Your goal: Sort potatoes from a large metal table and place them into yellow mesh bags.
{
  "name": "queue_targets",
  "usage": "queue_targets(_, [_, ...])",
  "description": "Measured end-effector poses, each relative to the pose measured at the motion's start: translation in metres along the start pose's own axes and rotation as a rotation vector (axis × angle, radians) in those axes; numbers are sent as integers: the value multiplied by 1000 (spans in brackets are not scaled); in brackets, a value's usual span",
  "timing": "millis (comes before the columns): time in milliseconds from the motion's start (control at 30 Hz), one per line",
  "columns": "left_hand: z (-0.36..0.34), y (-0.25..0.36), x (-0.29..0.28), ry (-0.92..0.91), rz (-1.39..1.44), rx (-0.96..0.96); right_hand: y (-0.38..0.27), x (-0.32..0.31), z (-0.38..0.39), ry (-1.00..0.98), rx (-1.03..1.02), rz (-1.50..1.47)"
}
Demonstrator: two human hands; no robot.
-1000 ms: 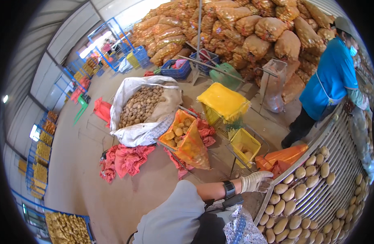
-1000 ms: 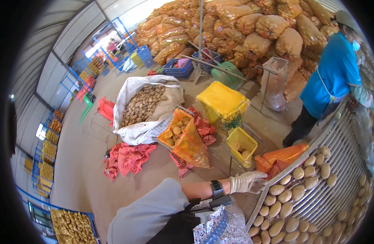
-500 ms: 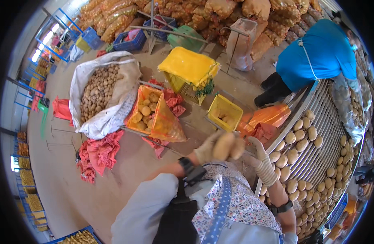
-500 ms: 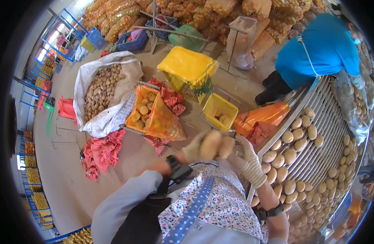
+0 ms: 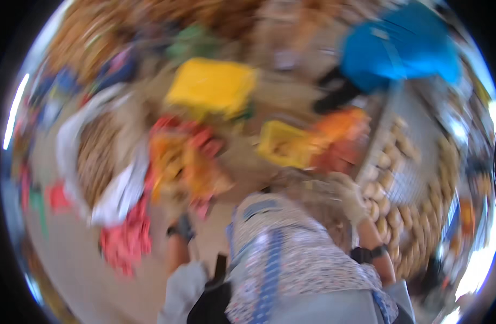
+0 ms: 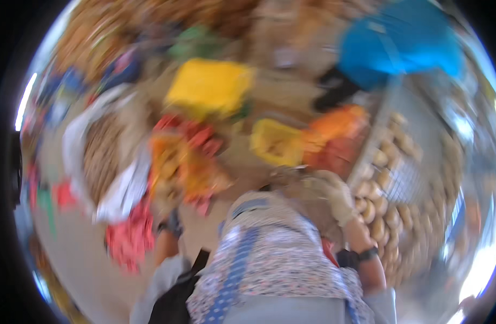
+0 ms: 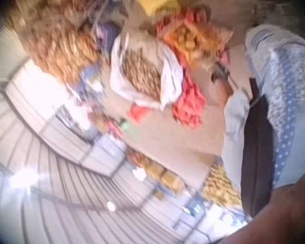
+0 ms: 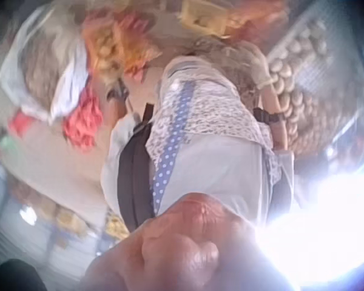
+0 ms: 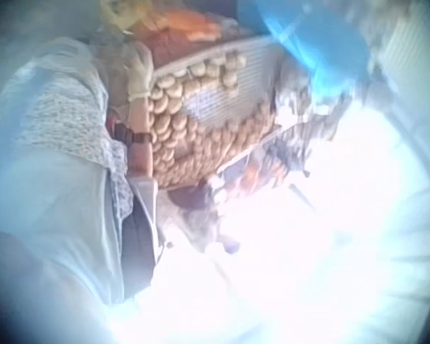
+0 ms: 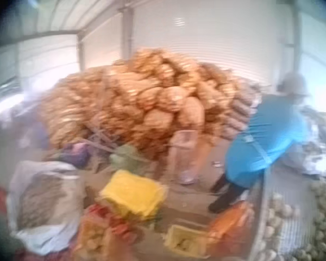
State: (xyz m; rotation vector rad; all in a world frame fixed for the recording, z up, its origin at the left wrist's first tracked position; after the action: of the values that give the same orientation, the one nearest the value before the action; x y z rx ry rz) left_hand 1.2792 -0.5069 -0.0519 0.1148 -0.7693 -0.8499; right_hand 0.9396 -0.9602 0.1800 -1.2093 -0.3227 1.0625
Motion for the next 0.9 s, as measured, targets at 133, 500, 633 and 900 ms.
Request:
queue_targets(133, [-37,-47,77,-69,-628,44,22,-7,-9,159,-43,101])
queue_targets(500, [116,-307,311,-774,-1313,113,183,-96,196,962,176,-379])
queue_targets(633, [207,-413,325,-950,-1361,-34,217,-165,273,1204,293,133])
queue_targets(900, [352,-559,245,-1207,-1512,-514,283,-260,268,1022,617,742])
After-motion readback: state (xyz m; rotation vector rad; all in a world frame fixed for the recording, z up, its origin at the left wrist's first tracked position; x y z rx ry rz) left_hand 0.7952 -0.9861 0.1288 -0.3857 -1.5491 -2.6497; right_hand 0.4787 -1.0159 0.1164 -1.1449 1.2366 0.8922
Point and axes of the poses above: each hand's wrist, its own z-axis away from the middle knuckle, its own x-axis out of the palm, y = z × x, the point moved 8 cm from there along -z, towards the middle knuckle, and after that the axes turned 1 degree about -x, right-handed, at the moved point
